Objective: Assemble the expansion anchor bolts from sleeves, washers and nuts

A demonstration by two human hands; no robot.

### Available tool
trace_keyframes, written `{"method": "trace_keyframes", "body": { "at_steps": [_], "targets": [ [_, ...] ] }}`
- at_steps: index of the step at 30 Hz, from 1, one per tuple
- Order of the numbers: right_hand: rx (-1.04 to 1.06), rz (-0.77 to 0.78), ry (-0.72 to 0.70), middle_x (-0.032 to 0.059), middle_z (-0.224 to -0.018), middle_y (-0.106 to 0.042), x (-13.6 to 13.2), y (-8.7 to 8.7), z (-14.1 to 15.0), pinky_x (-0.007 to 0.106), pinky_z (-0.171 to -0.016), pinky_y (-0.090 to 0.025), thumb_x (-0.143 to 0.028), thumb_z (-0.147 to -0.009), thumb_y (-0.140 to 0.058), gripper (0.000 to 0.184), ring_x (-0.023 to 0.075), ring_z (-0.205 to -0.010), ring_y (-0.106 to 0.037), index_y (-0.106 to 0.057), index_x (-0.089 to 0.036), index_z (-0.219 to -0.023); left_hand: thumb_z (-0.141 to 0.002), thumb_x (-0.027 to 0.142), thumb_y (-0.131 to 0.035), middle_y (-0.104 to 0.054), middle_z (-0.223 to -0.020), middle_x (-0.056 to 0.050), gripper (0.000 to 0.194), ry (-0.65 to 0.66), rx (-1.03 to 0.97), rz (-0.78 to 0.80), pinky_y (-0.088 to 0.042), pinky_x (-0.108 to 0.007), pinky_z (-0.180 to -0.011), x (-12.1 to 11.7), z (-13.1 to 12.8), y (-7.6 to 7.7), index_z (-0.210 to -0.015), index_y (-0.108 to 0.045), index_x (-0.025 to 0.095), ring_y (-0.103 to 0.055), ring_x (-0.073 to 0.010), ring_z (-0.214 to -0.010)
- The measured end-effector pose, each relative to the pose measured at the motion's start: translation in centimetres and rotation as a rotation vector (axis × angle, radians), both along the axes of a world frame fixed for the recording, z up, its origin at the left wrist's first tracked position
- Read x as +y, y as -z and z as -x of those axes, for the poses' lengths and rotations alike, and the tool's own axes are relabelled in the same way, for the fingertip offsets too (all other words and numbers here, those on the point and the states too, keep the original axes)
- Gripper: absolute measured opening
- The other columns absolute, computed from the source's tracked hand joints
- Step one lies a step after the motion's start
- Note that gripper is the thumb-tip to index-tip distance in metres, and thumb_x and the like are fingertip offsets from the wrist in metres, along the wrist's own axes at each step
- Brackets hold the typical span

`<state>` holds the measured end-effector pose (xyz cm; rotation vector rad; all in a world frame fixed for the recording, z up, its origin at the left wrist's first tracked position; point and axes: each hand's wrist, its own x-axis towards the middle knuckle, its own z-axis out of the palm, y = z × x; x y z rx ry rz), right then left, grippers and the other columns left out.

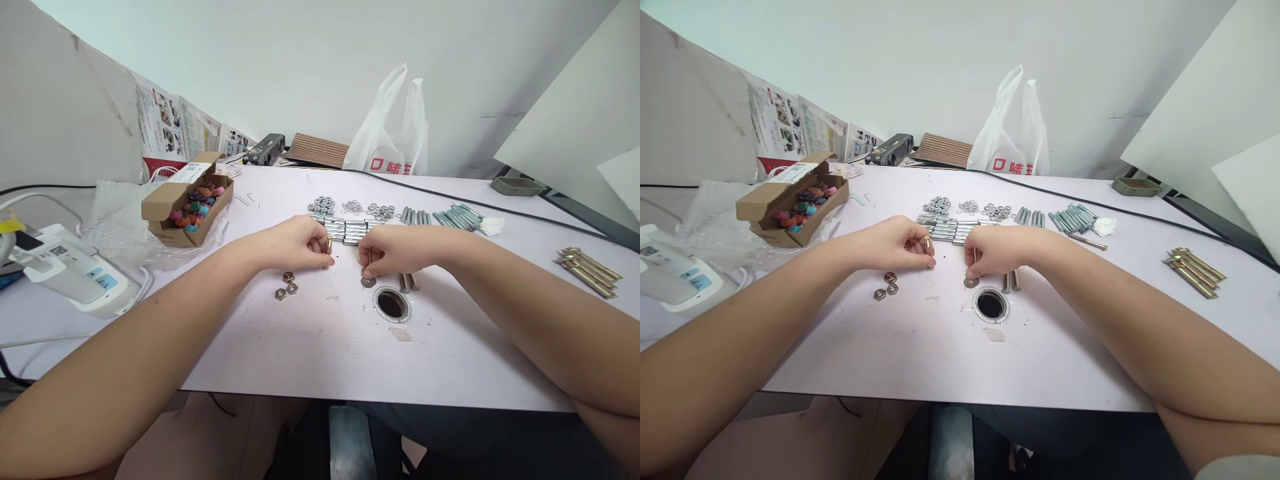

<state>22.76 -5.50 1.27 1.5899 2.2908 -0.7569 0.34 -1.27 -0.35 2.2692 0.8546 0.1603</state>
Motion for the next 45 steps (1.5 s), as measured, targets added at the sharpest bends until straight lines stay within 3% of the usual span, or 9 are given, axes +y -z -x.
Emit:
{"method": "trace_keyframes", "body": {
  "at_steps": [4, 9, 15, 22, 25, 30, 34, 40, 45],
  "targets": [
    [0.019, -0.014, -0.02, 0.0015, -0.071, -0.065, -0.1, -0.1, -0.1, 0.026, -0.05, -0.035, -0.037, -0.075, -0.061, 0.016, 0.0133, -0.057, -0.051, -0.062, -0.021, -0.076, -0.072, 0.038, -0.065, -0.069, -0.069, -0.002, 0.025, -0.001, 0.006, 0.0, -0.045, -0.021, -0.046, 0.0, 0.1, 0.0, -0.083, -0.068, 0.016, -0.061, -0.0131, -0.059],
    [0.016, -0.053, 0.029, 0.0024, -0.087, -0.069, -0.1, -0.5, -0.4, 0.027, -0.052, -0.039, -0.035, -0.073, -0.063, 0.025, 0.0159, -0.065, -0.058, -0.062, -0.023, -0.095, -0.071, 0.037, -0.065, -0.069, -0.069, -0.002, 0.024, -0.007, 0.013, -0.003, -0.045, -0.021, -0.047, -0.1, 0.0, -0.1, -0.083, -0.068, 0.016, -0.062, -0.0132, -0.059],
    [0.085, 0.03, -0.073, 0.0003, -0.089, -0.07, 0.2, -0.5, -1.0, 0.027, -0.055, -0.04, -0.028, -0.076, -0.059, 0.034, 0.0165, -0.067, -0.061, -0.063, -0.029, -0.11, -0.072, 0.037, -0.065, -0.069, -0.07, -0.002, 0.023, -0.004, 0.02, -0.021, -0.045, -0.022, -0.049, -0.1, 0.0, -0.1, -0.082, -0.068, 0.017, -0.062, -0.0131, -0.061],
    [0.132, 0.086, -0.127, 0.0009, -0.081, -0.068, 0.7, -0.2, -1.6, 0.026, -0.056, -0.039, -0.028, -0.078, -0.06, 0.014, 0.0147, -0.064, -0.057, -0.066, -0.023, -0.089, -0.071, 0.038, -0.066, -0.069, -0.069, -0.002, 0.024, -0.015, 0.022, -0.022, -0.045, -0.022, -0.049, -0.1, 0.0, -0.1, -0.081, -0.067, 0.016, -0.062, -0.0136, -0.061],
    [0.197, 0.075, -0.121, 0.0005, -0.072, -0.063, 0.8, -0.6, -1.8, 0.026, -0.054, -0.037, -0.034, -0.08, -0.061, 0.014, 0.0125, -0.06, -0.051, -0.066, -0.021, -0.082, -0.071, 0.039, -0.065, -0.069, -0.07, -0.002, 0.025, -0.018, 0.029, -0.018, -0.044, -0.022, -0.049, -0.2, 0.0, -0.2, -0.082, -0.067, 0.017, -0.062, -0.0137, -0.061],
    [0.563, -0.073, 0.068, 0.0018, -0.072, -0.06, 0.3, -1.0, -0.2, 0.026, -0.059, -0.041, -0.043, -0.081, -0.063, 0.024, 0.0123, -0.064, -0.051, -0.065, -0.019, -0.081, -0.072, 0.04, -0.063, -0.069, -0.072, -0.002, 0.026, -0.001, 0.034, -0.024, -0.044, -0.023, -0.05, -0.3, 0.1, -0.3, -0.082, -0.067, 0.017, -0.062, -0.0139, -0.062],
    [0.875, -0.029, 0.26, 0.0034, -0.073, -0.06, -0.2, 0.0, 2.2, 0.027, -0.064, -0.045, -0.039, -0.083, -0.06, 0.025, 0.0115, -0.065, -0.052, -0.061, -0.017, -0.071, -0.072, 0.039, -0.062, -0.068, -0.072, -0.002, 0.026, 0.015, 0.025, -0.044, -0.044, -0.024, -0.053, -0.2, 0.1, -0.4, -0.083, -0.067, 0.016, -0.061, -0.0143, -0.063],
    [0.919, 0.048, 0.377, 0.0016, -0.064, -0.054, -0.6, 0.9, 3.6, 0.025, -0.058, -0.041, -0.031, -0.084, -0.057, 0.028, 0.0095, -0.057, -0.045, -0.052, -0.017, -0.061, -0.073, 0.039, -0.061, -0.066, -0.069, -0.001, 0.027, 0.041, 0.015, -0.089, -0.041, -0.024, -0.051, -0.2, 0.1, -0.3, -0.085, -0.067, 0.015, -0.058, -0.0133, -0.061],
    [0.912, 0.024, 0.352, 0.0023, -0.066, -0.055, -0.6, 0.8, 3.7, 0.025, -0.059, -0.042, -0.031, -0.085, -0.057, 0.027, 0.0096, -0.059, -0.046, -0.052, -0.017, -0.062, -0.073, 0.037, -0.06, -0.061, -0.063, 0.002, 0.024, 0.066, -0.009, -0.09, -0.039, -0.023, -0.048, -0.2, 0.1, -0.3, -0.086, -0.066, 0.017, -0.052, -0.0108, -0.054]
  ]
}}
